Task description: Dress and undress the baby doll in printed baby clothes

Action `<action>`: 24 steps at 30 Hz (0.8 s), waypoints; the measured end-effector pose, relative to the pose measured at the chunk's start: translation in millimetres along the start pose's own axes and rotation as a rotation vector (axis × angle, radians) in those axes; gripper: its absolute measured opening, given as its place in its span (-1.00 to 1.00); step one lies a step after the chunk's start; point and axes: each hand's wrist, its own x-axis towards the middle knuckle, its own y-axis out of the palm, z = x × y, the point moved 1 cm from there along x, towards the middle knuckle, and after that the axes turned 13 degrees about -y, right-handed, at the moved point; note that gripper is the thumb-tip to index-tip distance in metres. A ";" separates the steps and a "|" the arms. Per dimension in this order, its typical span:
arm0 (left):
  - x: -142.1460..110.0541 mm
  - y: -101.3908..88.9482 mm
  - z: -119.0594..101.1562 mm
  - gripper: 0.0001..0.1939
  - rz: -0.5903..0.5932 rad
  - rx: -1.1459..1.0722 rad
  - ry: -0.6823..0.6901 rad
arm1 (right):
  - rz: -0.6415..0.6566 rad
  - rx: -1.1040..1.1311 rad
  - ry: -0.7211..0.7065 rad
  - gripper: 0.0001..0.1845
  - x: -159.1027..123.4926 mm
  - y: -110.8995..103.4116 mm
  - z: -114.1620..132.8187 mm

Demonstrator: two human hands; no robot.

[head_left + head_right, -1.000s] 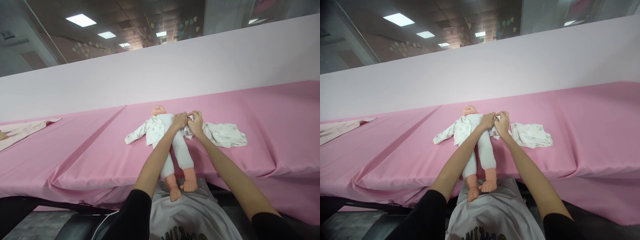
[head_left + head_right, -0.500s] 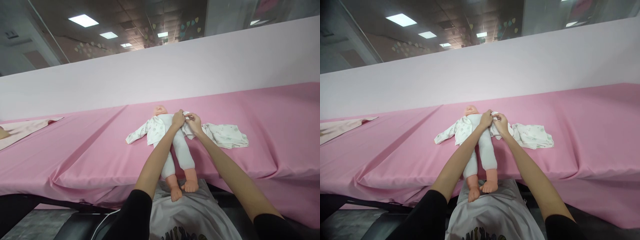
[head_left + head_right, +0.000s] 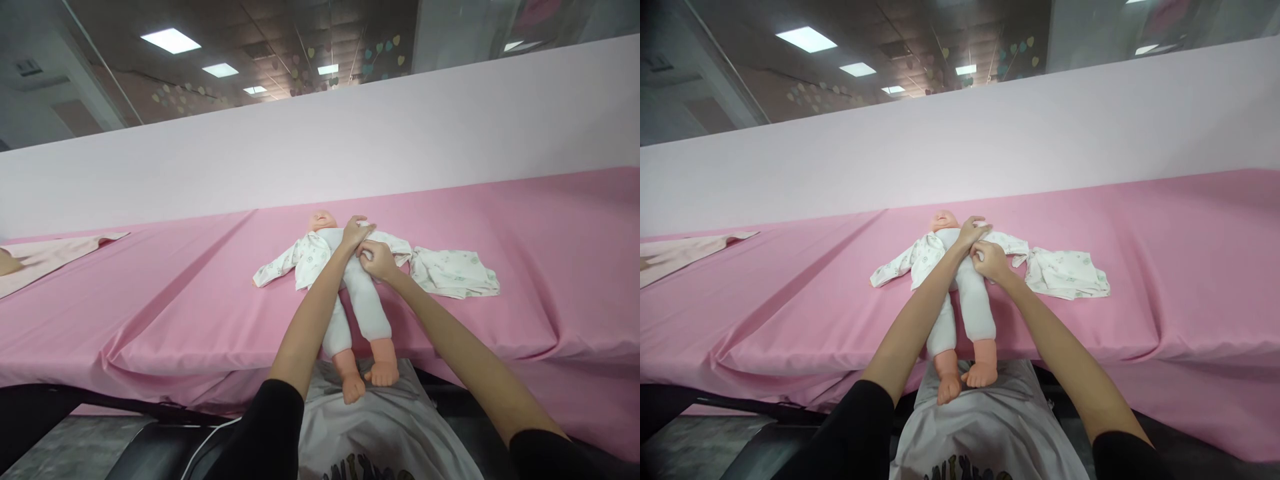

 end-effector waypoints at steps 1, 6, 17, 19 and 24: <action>-1.0 -0.8 0.5 -0.50 0.030 0.028 -0.016 | 0.043 -0.077 -0.057 -0.83 -0.9 0.3 1.7; -4.6 -4.3 1.7 -0.39 -0.026 0.242 0.111 | 0.091 -0.315 -0.265 -0.83 -4.7 0.3 5.6; -14.2 -7.0 -4.0 -0.54 -0.262 0.799 0.251 | -0.084 -0.295 -0.453 -0.84 -4.6 -2.3 16.5; -11.9 -8.6 -2.7 -0.52 -0.230 0.702 0.232 | -0.083 -0.277 -0.439 -0.84 -4.4 -1.9 18.9; 1.4 -16.5 1.0 -0.50 -0.189 0.135 0.169 | 0.007 -0.183 -0.292 -0.82 -5.9 -0.9 28.0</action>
